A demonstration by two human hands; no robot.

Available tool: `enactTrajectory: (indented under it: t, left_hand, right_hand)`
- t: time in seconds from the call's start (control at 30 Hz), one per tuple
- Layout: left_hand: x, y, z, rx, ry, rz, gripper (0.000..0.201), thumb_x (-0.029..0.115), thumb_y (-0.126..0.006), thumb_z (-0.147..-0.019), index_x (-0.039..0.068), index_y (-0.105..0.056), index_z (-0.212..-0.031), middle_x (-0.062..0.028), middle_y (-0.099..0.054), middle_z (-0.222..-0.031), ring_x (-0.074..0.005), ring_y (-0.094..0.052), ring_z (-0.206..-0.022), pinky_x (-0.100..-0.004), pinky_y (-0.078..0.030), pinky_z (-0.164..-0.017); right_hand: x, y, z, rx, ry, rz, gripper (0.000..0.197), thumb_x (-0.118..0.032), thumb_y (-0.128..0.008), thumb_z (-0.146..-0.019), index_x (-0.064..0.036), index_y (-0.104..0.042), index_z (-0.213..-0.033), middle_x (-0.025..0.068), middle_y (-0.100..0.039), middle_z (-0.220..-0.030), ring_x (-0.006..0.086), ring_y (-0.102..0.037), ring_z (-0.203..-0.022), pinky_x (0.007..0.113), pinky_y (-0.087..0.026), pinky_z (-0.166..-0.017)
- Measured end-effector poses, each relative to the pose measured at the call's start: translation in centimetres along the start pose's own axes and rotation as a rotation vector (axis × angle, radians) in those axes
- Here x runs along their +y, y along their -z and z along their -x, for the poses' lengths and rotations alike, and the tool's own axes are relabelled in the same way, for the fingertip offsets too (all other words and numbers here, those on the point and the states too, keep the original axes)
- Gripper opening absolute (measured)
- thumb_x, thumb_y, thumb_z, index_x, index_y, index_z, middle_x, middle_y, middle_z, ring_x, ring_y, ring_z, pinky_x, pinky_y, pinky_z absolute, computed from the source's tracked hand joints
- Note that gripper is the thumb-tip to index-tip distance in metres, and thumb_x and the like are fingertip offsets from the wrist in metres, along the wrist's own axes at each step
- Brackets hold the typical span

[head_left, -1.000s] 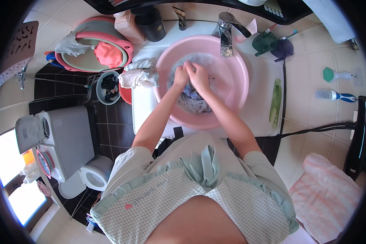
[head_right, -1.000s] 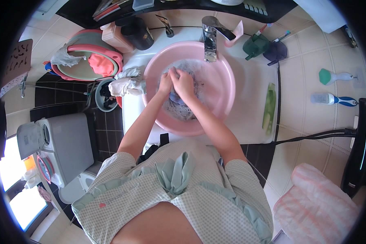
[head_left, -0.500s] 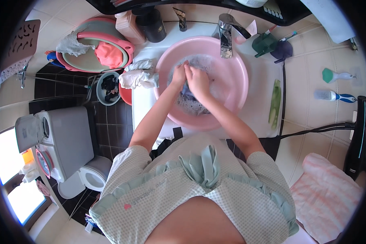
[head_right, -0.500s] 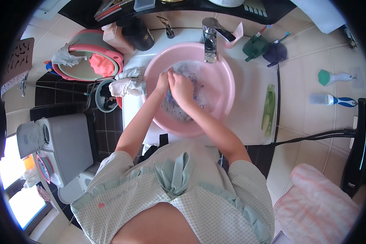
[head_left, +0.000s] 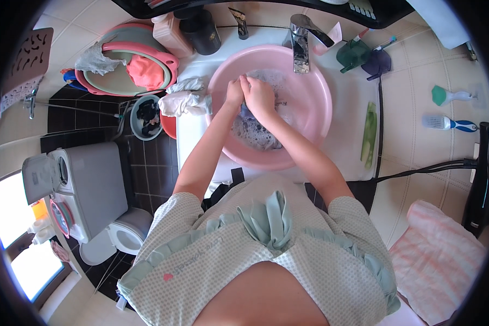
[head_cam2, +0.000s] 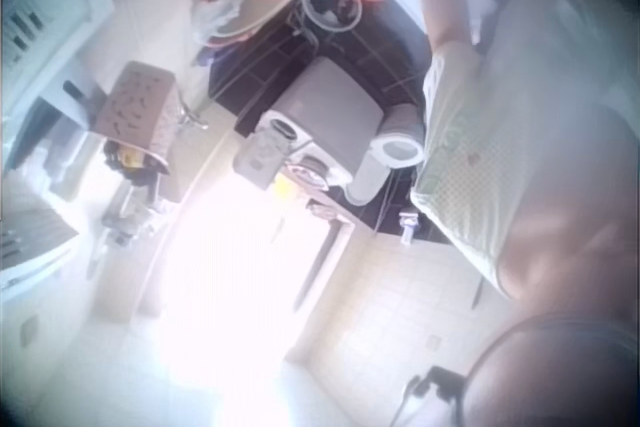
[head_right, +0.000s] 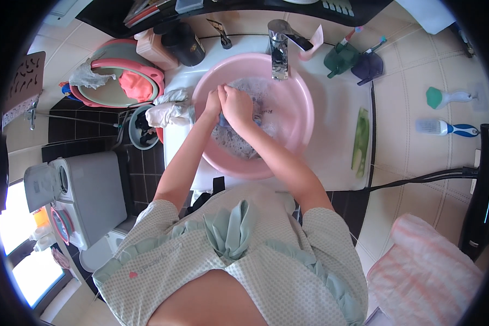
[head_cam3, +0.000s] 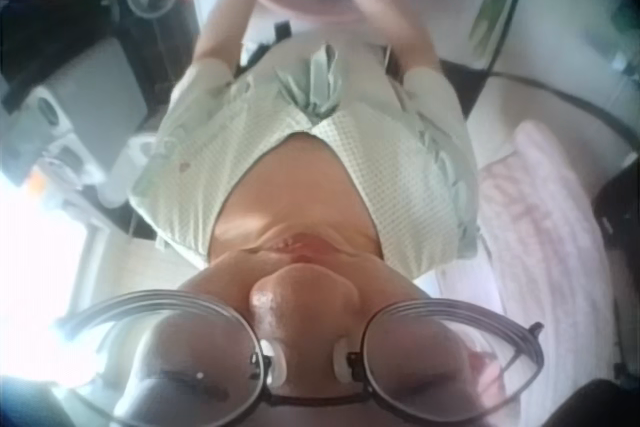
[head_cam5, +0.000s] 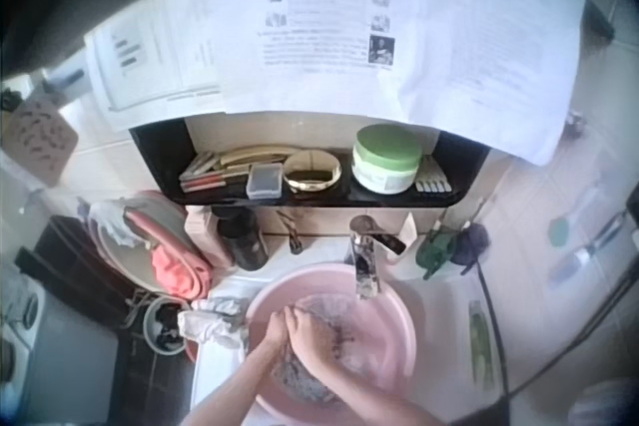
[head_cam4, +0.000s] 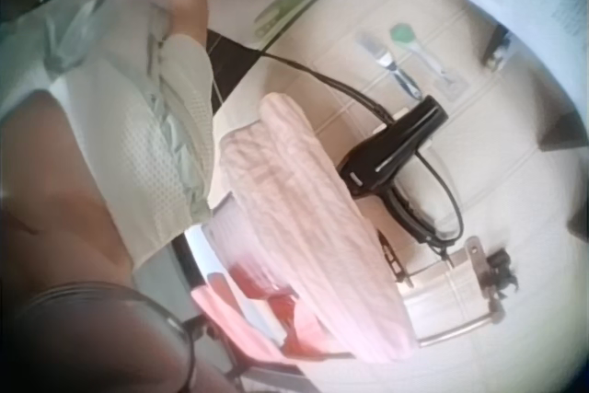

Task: The person washes laundry by hand, wringing out a garment and setting it on the counter before scrubbing other clothes in a basin of soapy water.

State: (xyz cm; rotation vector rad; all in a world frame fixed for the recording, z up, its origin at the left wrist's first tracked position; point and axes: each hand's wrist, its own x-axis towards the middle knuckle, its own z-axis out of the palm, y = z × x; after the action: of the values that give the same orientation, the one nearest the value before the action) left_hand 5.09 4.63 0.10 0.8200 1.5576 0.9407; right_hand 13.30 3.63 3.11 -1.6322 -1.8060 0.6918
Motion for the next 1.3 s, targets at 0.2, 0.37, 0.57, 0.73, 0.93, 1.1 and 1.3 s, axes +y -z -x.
enactTrajectory:
  t: [0.2, 0.37, 0.57, 0.73, 0.93, 1.1, 1.3]
  left_hand:
    - [-1.6, -1.3, 0.2, -0.168, 0.149, 0.263, 0.038, 0.031, -0.045, -0.084, -0.002, -0.057, -0.097, -0.0123, -0.059, -0.093, -0.0188, -0.055, -0.082, -0.0303, -0.043, -0.071]
    - [0.2, 0.8, 0.0, -0.283, 0.397, 0.751, 0.033, 0.029, -0.043, -0.085, 0.002, -0.052, -0.103, -0.0109, -0.059, -0.097, -0.0242, -0.056, -0.091, -0.0349, -0.043, -0.085]
    - [-0.9, 2.5, -0.3, -0.443, 0.252, 0.994, 0.031, 0.017, -0.052, -0.078, 0.007, -0.047, -0.107, -0.0073, -0.055, -0.095, -0.0211, -0.053, -0.089, -0.0361, -0.041, -0.08]
    - [0.2, 2.5, 1.7, -0.504, 0.139, 0.605, 0.052, 0.004, -0.055, -0.07, 0.012, -0.038, -0.118, -0.0049, -0.048, -0.107, -0.0213, -0.044, -0.104, -0.0353, -0.036, -0.083]
    - [-1.2, 2.7, 2.2, -0.379, -0.407, -0.165, 0.091, 0.006, -0.072, -0.056, 0.015, -0.018, -0.129, -0.0121, -0.049, -0.111, -0.0287, -0.048, -0.104, -0.0347, -0.039, -0.082]
    - [0.4, 3.5, 3.5, -0.173, -0.403, -0.66, 0.075, 0.003, -0.067, -0.057, 0.016, -0.033, -0.122, -0.0142, -0.055, -0.099, -0.0312, -0.054, -0.093, -0.0367, -0.043, -0.079]
    - [0.8, 4.9, 4.6, -0.068, -0.756, -0.779, 0.067, 0.0, -0.064, -0.055, 0.017, -0.044, -0.117, -0.0113, -0.054, -0.101, -0.0301, -0.052, -0.093, -0.0367, -0.042, -0.082]
  right_hand:
    - [5.4, 0.4, -3.5, -0.043, -0.087, 0.03, 0.039, -0.038, -0.044, -0.084, -0.0047, -0.061, -0.075, 0.0176, -0.058, -0.07, 0.036, -0.057, -0.07, 0.042, -0.044, -0.061]
    - [7.0, 2.4, -2.3, 0.143, 0.056, 0.002, 0.029, -0.034, -0.051, -0.08, -0.0082, -0.058, -0.091, 0.0116, -0.06, -0.086, 0.0307, -0.056, -0.083, 0.038, -0.042, -0.072]
    - [7.3, 1.4, 2.3, -0.206, 0.195, -0.127, 0.059, -0.033, -0.067, -0.064, -0.0063, -0.046, -0.113, 0.0156, -0.056, -0.102, 0.0325, -0.053, -0.096, 0.039, -0.042, -0.08]
    - [8.0, 1.6, 1.6, -0.415, -0.023, -0.361, 0.048, -0.028, -0.069, -0.065, -0.001, -0.053, -0.102, 0.0141, -0.062, -0.08, 0.0256, -0.061, -0.074, 0.032, -0.046, -0.066]
    - [8.0, 5.1, -0.1, -0.392, -0.023, -0.557, 0.033, -0.018, -0.066, -0.07, 0.0009, -0.057, -0.095, 0.0106, -0.062, -0.077, 0.0156, -0.059, -0.069, 0.028, -0.046, -0.064]
    - [8.8, 8.1, 0.4, -0.029, 0.065, -0.264, 0.02, 0.002, -0.054, -0.07, -0.005, -0.056, -0.088, 0.0093, -0.06, -0.081, 0.0235, -0.058, -0.08, 0.032, -0.044, -0.071]
    - [7.3, 12.2, 1.6, 0.147, 0.357, 0.198, 0.025, 0.004, -0.052, -0.063, -0.0095, -0.058, -0.083, 0.0069, -0.059, -0.082, 0.0279, -0.055, -0.078, 0.037, -0.043, -0.072]
